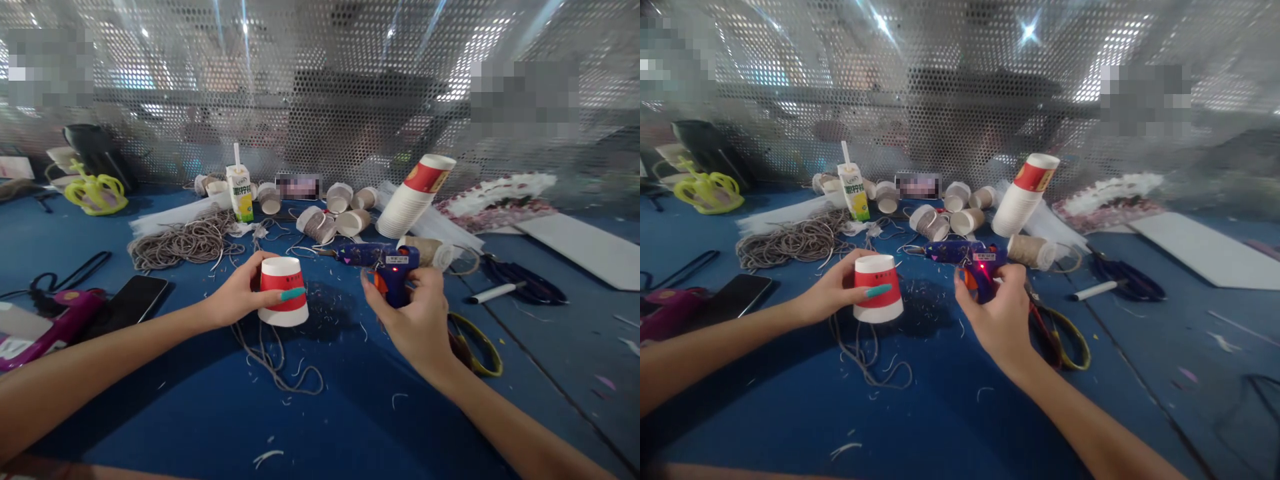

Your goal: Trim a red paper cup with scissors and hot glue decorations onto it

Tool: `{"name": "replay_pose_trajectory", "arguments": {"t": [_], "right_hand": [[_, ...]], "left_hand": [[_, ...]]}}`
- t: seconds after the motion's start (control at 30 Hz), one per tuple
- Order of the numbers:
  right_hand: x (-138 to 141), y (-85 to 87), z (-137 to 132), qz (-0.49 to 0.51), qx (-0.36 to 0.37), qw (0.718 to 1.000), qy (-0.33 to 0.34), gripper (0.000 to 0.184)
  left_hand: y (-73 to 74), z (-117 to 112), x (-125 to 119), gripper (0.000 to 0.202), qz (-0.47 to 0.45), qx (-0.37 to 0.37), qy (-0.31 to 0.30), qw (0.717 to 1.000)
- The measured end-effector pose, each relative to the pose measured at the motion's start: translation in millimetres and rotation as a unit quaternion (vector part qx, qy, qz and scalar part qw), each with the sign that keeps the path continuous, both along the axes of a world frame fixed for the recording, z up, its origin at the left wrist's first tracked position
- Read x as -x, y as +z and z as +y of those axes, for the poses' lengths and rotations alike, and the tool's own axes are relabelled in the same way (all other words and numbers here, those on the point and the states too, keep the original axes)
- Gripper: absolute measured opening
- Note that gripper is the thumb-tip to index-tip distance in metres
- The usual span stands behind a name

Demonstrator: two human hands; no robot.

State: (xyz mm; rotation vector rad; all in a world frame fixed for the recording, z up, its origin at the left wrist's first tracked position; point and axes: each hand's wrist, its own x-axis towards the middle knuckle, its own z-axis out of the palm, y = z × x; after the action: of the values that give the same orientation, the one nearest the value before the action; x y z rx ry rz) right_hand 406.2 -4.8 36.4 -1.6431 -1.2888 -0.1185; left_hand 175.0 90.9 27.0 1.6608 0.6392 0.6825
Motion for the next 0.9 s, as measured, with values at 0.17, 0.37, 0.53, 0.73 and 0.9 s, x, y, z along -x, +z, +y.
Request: {"name": "replay_pose_trajectory", "arguments": {"t": [0.17, 0.37, 0.53, 0.73, 0.9], "right_hand": [[6.9, -0.4, -3.6, -0.030, -0.014, 0.999, -0.011, 0.040], [5.4, -5.7, -4.6, -0.087, -0.019, 0.996, 0.011, 0.038], [7.9, -6.5, -7.0, -0.093, -0.017, 0.995, 0.012, 0.037], [10.4, -5.9, -8.7, -0.104, -0.023, 0.994, 0.008, 0.037], [12.2, -5.1, -9.2, -0.120, -0.026, 0.992, -0.007, 0.036]], "left_hand": [[-6.6, -5.4, -0.1, 0.045, 0.003, 0.065, -0.048, 0.997], [-11.1, -4.0, -0.7, 0.045, 0.006, 0.058, -0.048, 0.997], [-12.3, -2.2, -0.1, 0.044, 0.018, 0.031, -0.048, 0.998], [-12.4, -1.9, -0.5, 0.043, 0.013, 0.038, -0.050, 0.998], [-10.7, -2.7, -1.8, 0.043, 0.011, 0.053, -0.057, 0.997]]}}
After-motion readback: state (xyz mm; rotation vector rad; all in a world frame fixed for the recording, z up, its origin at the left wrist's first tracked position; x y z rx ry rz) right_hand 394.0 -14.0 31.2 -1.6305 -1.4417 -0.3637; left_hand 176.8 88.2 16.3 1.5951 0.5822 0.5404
